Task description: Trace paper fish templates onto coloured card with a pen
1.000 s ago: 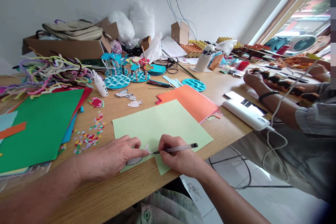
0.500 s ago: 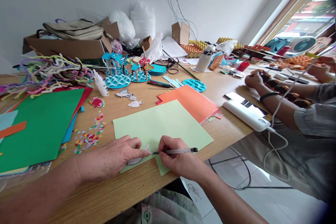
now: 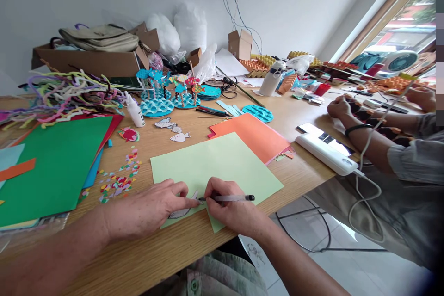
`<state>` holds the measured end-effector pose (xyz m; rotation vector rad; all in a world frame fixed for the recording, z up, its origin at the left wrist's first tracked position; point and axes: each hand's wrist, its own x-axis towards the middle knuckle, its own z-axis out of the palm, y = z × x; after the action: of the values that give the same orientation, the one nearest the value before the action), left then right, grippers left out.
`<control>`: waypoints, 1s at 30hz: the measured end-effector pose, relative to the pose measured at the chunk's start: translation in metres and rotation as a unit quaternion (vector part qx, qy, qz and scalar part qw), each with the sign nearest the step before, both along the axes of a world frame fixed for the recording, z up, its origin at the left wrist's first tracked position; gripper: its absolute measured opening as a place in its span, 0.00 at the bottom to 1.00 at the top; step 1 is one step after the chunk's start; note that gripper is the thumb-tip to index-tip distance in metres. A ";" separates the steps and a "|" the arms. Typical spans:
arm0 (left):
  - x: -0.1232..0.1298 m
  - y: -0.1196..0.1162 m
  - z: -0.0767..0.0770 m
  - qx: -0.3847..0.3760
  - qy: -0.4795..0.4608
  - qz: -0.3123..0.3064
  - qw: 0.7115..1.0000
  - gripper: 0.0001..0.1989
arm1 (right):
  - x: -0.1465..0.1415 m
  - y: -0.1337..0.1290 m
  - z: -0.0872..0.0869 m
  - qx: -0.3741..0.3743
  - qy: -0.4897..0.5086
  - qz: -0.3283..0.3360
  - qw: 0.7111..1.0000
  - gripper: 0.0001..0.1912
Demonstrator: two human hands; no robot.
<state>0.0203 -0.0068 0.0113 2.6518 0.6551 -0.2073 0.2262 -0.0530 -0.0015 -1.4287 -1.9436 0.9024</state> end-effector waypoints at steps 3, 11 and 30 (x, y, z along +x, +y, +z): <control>0.001 0.000 0.002 0.001 0.009 0.001 1.000 0.35 | -0.002 0.002 -0.002 0.001 0.015 0.007 1.000 0.06; 0.000 0.000 0.001 -0.002 0.009 0.002 1.000 0.36 | -0.001 0.004 -0.003 -0.007 0.029 0.018 0.999 0.07; 0.000 -0.001 0.003 -0.002 0.023 -0.003 1.000 0.33 | -0.003 0.004 -0.010 0.015 0.037 -0.026 0.999 0.07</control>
<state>0.0201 -0.0074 0.0143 2.6521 0.6620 -0.2717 0.2229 -0.0490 -0.0114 -1.4025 -1.8504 0.8854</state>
